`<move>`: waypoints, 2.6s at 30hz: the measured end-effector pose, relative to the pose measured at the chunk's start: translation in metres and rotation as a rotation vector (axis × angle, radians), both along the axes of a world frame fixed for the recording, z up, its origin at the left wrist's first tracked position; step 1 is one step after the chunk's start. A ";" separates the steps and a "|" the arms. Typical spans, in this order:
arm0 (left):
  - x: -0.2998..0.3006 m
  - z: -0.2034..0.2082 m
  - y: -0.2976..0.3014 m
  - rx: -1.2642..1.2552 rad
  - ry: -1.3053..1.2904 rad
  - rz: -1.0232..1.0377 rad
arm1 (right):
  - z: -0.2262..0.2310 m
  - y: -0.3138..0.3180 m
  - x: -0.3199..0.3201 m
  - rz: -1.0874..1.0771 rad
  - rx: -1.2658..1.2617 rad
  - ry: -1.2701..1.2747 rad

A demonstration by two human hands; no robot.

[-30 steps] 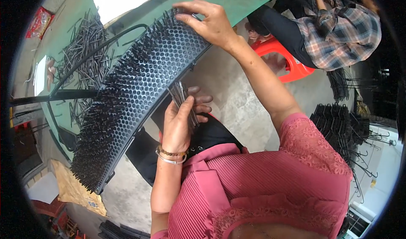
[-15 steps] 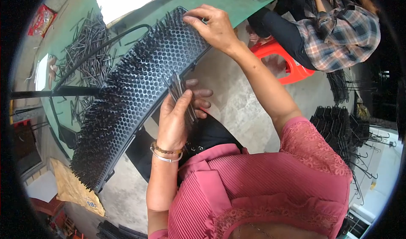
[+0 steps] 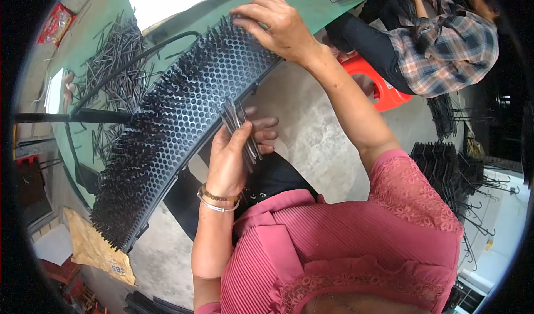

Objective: Manually inserting thin metal rods into a perforated grid structure.

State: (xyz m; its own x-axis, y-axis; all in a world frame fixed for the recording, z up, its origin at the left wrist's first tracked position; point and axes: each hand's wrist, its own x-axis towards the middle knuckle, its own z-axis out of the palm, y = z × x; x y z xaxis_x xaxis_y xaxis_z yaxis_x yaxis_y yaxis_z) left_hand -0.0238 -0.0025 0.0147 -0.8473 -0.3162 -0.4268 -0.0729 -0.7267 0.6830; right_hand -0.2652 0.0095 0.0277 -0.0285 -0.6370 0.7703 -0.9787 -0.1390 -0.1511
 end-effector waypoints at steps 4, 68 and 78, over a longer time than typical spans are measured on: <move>0.000 0.003 0.002 0.025 -0.006 -0.031 | -0.005 -0.006 0.001 -0.041 -0.007 0.006; 0.006 -0.009 0.005 0.036 -0.019 0.003 | -0.006 -0.003 0.036 -0.152 0.011 -0.407; 0.006 -0.010 0.004 0.044 -0.040 0.000 | -0.012 -0.003 0.034 -0.100 0.031 -0.519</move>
State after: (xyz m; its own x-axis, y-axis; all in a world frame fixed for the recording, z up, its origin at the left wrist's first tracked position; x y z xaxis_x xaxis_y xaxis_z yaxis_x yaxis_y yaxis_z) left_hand -0.0181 0.0015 0.0048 -0.8291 -0.2967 -0.4740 -0.0994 -0.7560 0.6470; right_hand -0.2308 0.0070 0.0160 -0.4625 -0.6339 0.6199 -0.7824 -0.0369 -0.6216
